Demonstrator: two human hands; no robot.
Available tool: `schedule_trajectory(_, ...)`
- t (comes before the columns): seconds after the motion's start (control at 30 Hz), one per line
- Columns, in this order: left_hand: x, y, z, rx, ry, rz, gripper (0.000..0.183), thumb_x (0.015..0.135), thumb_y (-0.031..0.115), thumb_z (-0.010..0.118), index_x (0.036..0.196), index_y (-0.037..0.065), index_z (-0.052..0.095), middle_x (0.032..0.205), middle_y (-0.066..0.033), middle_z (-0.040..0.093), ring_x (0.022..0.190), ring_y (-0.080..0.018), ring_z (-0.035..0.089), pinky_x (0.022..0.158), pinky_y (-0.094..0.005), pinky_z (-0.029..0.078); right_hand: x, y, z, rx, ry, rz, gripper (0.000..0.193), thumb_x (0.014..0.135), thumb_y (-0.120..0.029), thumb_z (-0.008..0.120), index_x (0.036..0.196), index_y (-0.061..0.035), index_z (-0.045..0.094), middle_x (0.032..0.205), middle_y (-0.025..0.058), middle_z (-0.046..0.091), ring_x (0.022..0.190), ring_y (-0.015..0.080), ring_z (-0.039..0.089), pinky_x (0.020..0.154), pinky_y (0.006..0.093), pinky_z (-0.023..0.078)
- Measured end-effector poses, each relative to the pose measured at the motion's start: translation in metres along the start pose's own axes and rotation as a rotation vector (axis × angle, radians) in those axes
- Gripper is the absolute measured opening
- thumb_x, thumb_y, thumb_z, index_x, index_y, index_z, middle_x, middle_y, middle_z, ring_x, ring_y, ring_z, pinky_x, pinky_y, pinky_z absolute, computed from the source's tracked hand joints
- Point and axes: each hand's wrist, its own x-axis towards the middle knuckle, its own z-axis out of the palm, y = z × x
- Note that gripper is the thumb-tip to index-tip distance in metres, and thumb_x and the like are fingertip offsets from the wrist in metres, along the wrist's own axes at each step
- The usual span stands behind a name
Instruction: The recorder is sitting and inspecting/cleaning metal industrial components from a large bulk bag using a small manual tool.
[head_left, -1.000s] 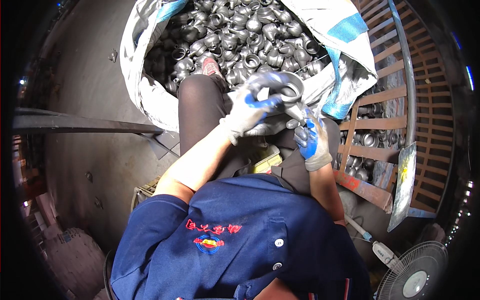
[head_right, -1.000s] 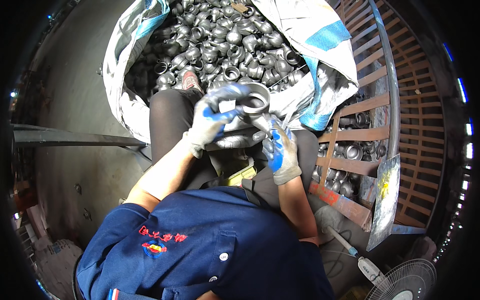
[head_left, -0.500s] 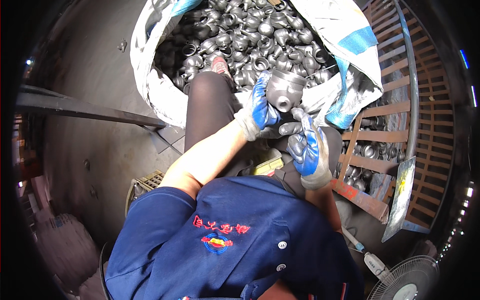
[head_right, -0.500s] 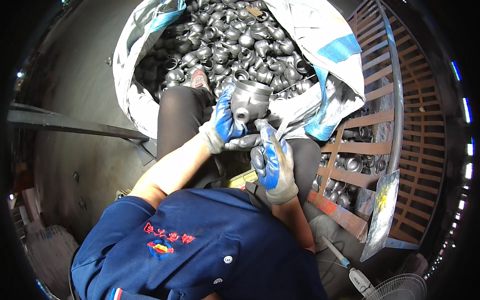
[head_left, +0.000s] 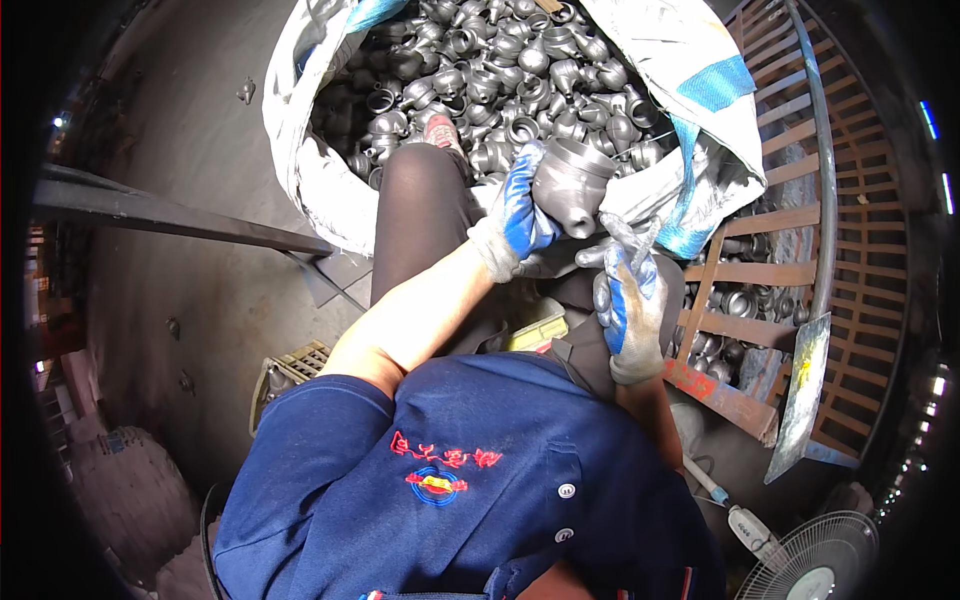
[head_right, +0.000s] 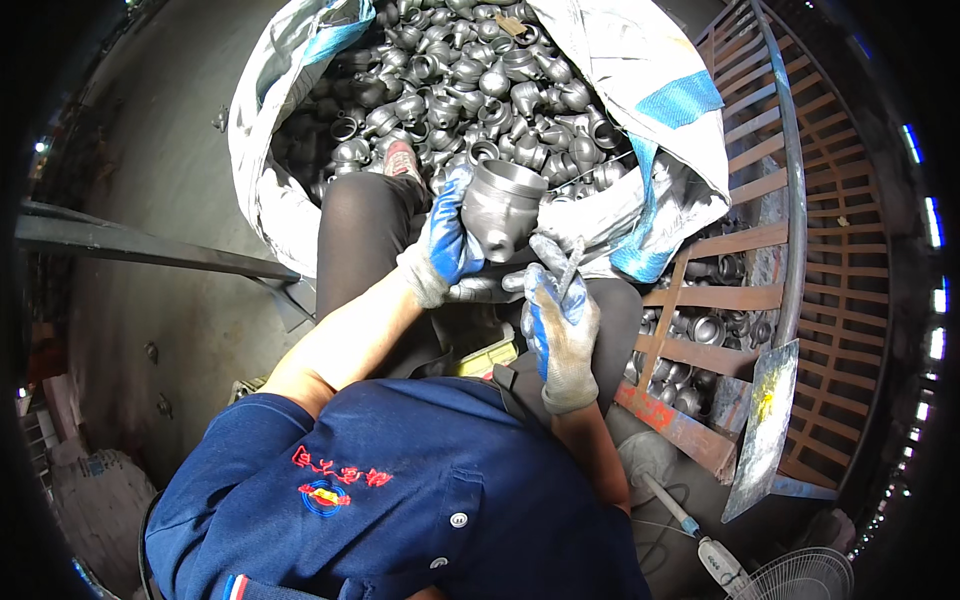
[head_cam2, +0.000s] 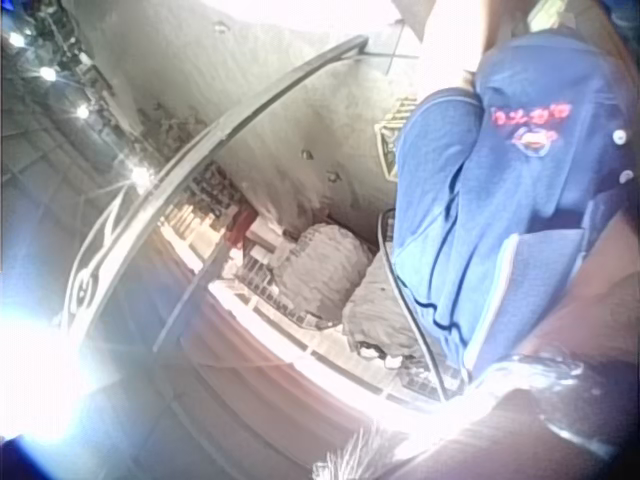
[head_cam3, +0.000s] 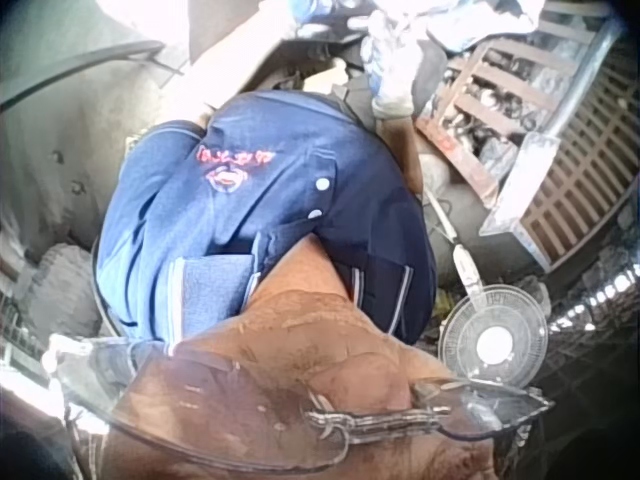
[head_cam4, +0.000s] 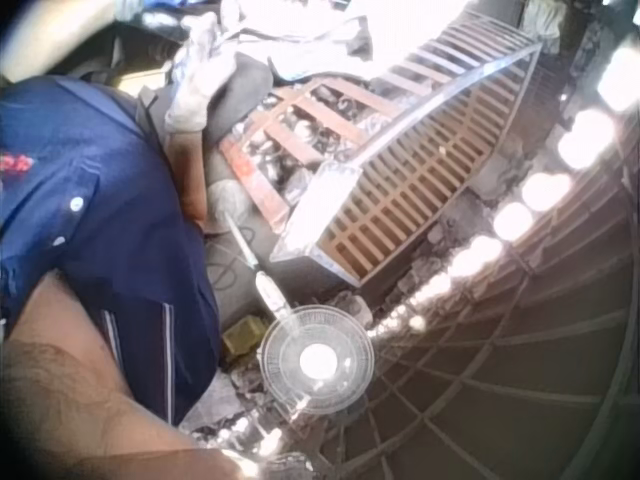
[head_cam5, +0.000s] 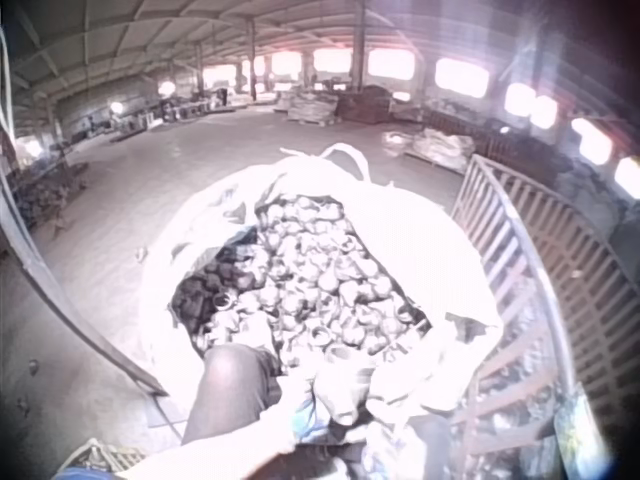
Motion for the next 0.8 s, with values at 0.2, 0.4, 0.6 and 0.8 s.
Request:
schedule_trajectory(0.2,0.001,-0.007,0.005,0.311,0.275,0.119,0.035,0.088,0.018,0.056,0.121,0.013,0.045,0.115,-0.0072,0.054,0.101,-0.0206,0.056,0.089,-0.0368,0.048,0.018,0.035,-0.025,-0.166,0.195,-0.063,0.038,0.084,-0.007,0.059,0.121,-0.0011,0.048,0.079,0.0068,0.062,0.052,-0.0006,0.045,0.043,0.0134,0.033)
schedule_trajectory(0.4,0.005,0.013,-0.049,1.223,0.111,0.427,0.034,0.086,0.017,0.058,0.119,0.01,0.051,0.114,-0.0093,0.055,0.11,-0.0208,0.05,0.089,-0.0362,0.044,0.019,0.027,-0.032,0.174,0.173,-0.031,0.029,0.092,-0.018,0.048,0.115,-0.0019,0.052,0.067,0.0068,0.059,0.037,0.0018,0.034,0.033,0.0168,0.024)
schedule_trajectory(0.6,0.004,0.008,-0.005,0.836,0.42,0.207,0.029,0.082,0.019,0.061,0.108,0.006,0.055,0.096,-0.0086,0.06,0.083,-0.0179,0.058,0.073,-0.03,0.048,0.022,0.033,-0.05,0.225,0.196,0.034,0.027,0.093,-0.025,0.045,0.097,-0.0002,0.054,0.061,0.0107,0.057,0.033,0.0064,0.036,0.03,0.0197,0.024)
schedule_trajectory(0.8,0.002,0.011,-0.014,1.152,0.324,0.327,0.022,0.084,0.026,0.062,0.096,0.007,0.057,0.078,-0.0017,0.06,0.067,-0.0098,0.056,0.062,-0.0263,0.048,0.027,0.036,-0.06,0.271,0.217,0.073,0.034,0.094,-0.033,0.041,0.09,-0.0017,0.053,0.058,0.0116,0.057,0.032,0.0078,0.036,0.029,0.021,0.025)
